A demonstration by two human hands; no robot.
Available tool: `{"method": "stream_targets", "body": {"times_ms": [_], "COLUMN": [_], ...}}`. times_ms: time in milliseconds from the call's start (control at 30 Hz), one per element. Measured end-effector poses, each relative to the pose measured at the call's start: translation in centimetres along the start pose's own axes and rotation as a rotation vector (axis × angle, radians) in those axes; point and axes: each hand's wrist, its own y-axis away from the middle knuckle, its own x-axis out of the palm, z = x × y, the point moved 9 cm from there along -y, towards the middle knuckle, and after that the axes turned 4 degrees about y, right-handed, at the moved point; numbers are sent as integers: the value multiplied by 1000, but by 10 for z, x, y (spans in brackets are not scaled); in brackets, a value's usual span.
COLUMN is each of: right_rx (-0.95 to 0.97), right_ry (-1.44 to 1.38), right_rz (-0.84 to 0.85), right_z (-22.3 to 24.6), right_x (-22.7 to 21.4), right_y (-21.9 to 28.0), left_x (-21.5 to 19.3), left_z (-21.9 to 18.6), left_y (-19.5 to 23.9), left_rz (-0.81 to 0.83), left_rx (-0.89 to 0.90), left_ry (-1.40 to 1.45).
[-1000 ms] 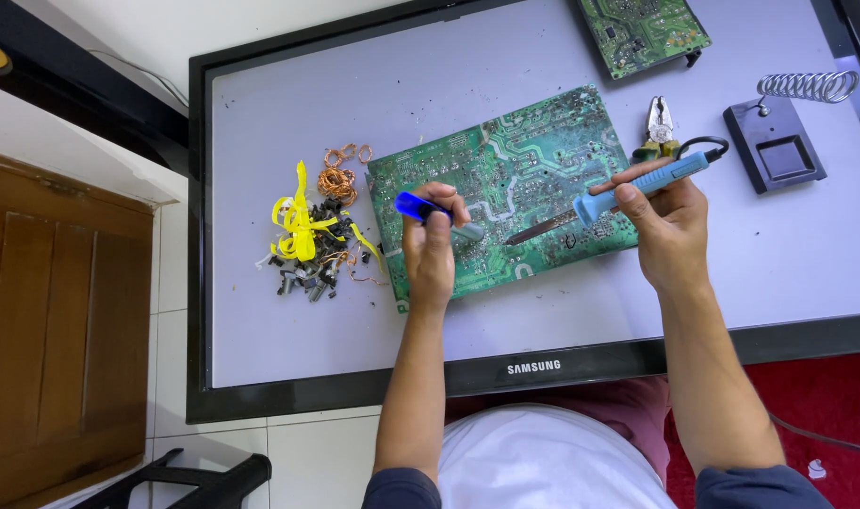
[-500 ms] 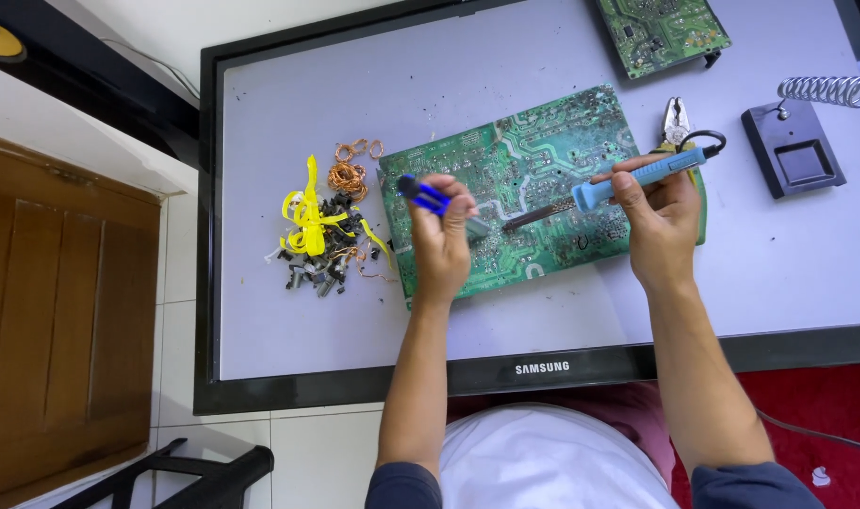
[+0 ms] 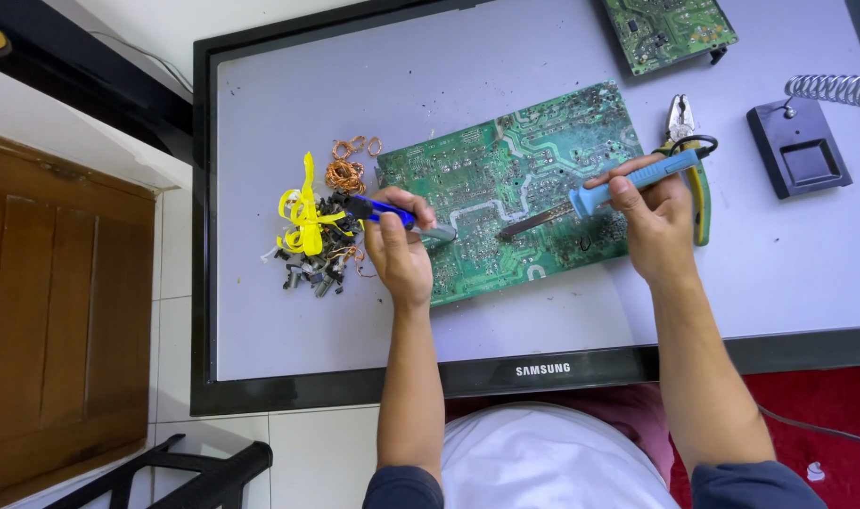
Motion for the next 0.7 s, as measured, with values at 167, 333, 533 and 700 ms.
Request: {"method": "stream_targets", "body": {"times_ms": [167, 333, 533, 700], "right_rx": [-42, -116, -143, -114], "right_ry": [-20, -20, -117, -166], "right_rz": [51, 135, 198, 176], "right_z": [0, 10, -6, -19], "right_x": [3, 5, -1, -7], "right_y": [-5, -10, -15, -14], "left_x": [-9, 0, 2, 9], "left_z": [3, 7, 9, 9], "left_y": [-1, 0, 0, -4], "left_rz": [-26, 22, 53, 81], "left_rx": [-2, 53, 61, 63], "left_ry": [36, 28, 28, 142]}}
